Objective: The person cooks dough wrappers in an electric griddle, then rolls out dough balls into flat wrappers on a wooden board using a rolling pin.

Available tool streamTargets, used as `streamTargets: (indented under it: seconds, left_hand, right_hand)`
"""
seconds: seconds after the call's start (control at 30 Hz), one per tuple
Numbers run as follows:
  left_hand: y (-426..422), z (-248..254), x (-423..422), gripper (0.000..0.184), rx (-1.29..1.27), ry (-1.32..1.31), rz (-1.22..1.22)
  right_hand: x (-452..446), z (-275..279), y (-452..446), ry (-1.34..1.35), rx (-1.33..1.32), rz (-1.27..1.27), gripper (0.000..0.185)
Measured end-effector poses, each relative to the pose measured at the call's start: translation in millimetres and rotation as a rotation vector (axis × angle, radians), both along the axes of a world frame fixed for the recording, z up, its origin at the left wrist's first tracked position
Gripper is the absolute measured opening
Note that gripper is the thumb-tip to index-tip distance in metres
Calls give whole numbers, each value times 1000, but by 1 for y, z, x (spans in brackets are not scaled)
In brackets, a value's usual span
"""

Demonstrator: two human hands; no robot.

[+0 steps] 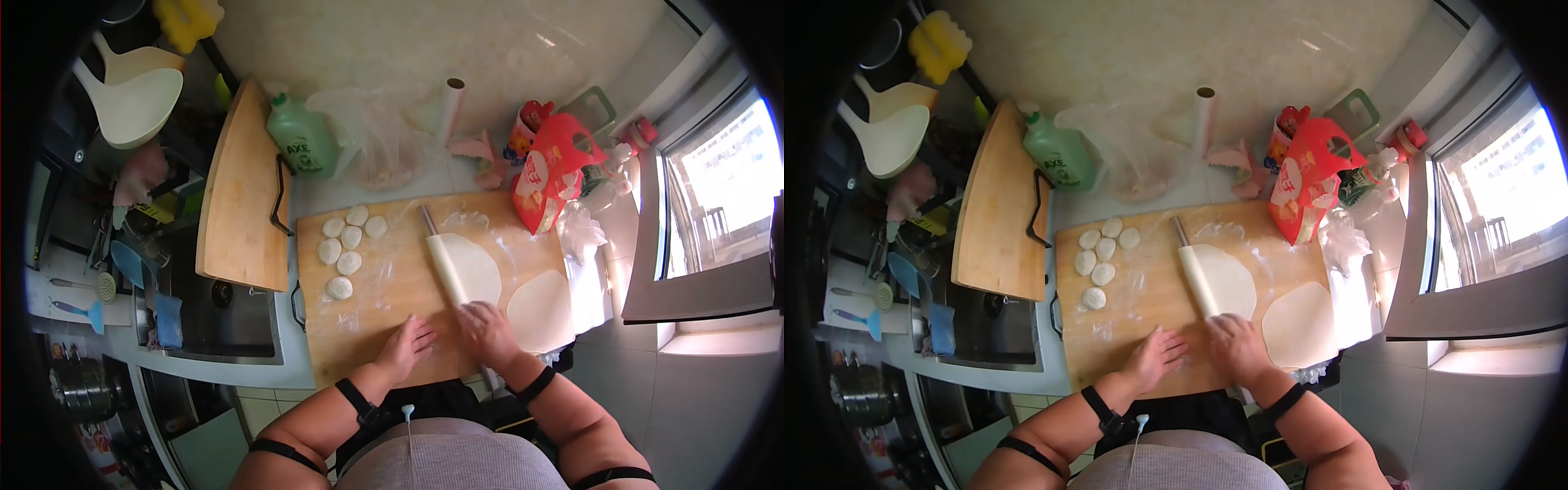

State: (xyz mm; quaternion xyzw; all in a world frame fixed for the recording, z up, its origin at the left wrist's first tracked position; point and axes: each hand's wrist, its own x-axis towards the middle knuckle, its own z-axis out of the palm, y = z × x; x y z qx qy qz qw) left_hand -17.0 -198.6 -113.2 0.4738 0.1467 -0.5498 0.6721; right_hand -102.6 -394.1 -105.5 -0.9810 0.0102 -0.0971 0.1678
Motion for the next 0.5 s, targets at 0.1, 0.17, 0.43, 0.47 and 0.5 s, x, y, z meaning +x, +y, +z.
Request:
streamTargets:
  seconds: [0.1, 0.17, 0.43, 0.47, 0.5]
  left_hand:
    - [17, -5, -2, 71, 30, 121, 85]
    - [25, -8, -4, 69, -61, 187, 108]
    - [22, -8, -6, 74, -28, 198, 184]
    - [21, -8, -6, 76, 0, 184, 181]
    - [19, -8, -6, 77, 27, 169, 178]
  right_hand:
    - [-7, 15, 29, -144, 173, 86, 42]
    - [-26, 10, 52, 223, 461, -201, 43]
    - [-41, -14, 102, 380, 675, -165, 57]
    - [-44, -17, 97, 380, 674, -168, 57]
    - [-49, -19, 88, 314, 612, -200, 56]
